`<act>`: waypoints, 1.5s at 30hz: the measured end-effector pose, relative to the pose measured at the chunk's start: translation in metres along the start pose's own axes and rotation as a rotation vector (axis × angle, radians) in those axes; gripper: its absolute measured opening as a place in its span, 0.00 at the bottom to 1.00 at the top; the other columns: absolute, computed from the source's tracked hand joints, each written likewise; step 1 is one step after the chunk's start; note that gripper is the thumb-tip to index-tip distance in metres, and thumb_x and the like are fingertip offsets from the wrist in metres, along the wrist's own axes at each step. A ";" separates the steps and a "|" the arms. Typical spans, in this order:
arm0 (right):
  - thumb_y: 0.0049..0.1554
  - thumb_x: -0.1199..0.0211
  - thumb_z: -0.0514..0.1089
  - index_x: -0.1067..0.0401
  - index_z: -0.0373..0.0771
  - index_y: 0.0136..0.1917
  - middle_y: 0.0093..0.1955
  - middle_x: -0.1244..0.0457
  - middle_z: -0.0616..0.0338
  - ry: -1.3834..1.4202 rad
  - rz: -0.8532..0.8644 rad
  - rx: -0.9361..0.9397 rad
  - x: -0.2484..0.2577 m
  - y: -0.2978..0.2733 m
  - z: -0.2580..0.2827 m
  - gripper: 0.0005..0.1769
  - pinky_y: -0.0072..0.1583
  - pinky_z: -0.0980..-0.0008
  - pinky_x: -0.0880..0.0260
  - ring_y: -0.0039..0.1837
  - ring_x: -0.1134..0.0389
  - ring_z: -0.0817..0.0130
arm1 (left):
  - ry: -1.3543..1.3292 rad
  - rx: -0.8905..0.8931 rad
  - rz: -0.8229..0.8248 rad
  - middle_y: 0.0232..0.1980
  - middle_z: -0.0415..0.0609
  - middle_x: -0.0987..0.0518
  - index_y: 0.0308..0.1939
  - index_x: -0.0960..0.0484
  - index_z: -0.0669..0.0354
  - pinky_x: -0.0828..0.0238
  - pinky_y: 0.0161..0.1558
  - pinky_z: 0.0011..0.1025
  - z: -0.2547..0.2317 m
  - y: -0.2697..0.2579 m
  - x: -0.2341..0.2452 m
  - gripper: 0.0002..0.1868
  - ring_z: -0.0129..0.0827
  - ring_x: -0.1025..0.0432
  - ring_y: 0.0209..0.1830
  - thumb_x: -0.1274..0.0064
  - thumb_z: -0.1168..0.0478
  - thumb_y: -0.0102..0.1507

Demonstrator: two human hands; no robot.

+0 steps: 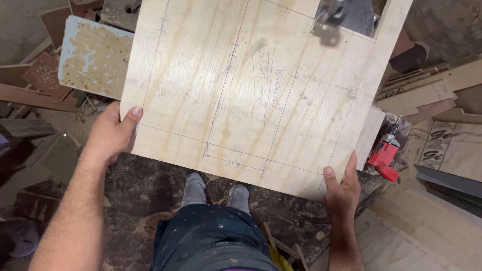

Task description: The person uses a scroll saw to cut a rectangular piece of wood following marked pencil lines. The person guides the wood through the blade by hand and removes small offcuts.

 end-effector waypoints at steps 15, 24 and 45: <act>0.62 0.45 0.33 0.61 0.25 0.83 0.82 0.50 0.44 0.051 0.014 0.068 0.002 0.012 -0.011 0.43 0.76 0.68 0.49 0.79 0.46 0.61 | -0.082 -0.036 0.012 0.49 0.57 0.18 0.63 0.27 0.69 0.26 0.48 0.37 -0.003 0.007 -0.004 0.32 0.37 0.24 0.47 0.49 0.42 0.69; 0.62 0.45 0.35 0.61 0.25 0.84 0.82 0.49 0.44 0.035 0.011 0.033 -0.001 0.012 0.002 0.43 0.75 0.68 0.48 0.78 0.45 0.62 | 0.034 0.066 0.020 0.38 0.56 0.20 0.61 0.26 0.68 0.26 0.37 0.38 -0.010 0.006 -0.002 0.32 0.37 0.26 0.35 0.51 0.41 0.70; 0.62 0.44 0.34 0.59 0.25 0.84 0.81 0.47 0.44 0.026 -0.008 0.068 0.002 0.023 0.000 0.42 0.75 0.69 0.46 0.78 0.43 0.62 | 0.050 0.031 0.020 0.33 0.55 0.22 0.59 0.25 0.69 0.30 0.30 0.36 -0.014 0.018 -0.002 0.32 0.35 0.29 0.28 0.52 0.39 0.70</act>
Point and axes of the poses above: each hand's wrist, its own y-axis towards the middle knuckle, its own x-axis out of the back of the hand, z = x × y, the point moved 8 cm from there along y, towards the middle knuckle
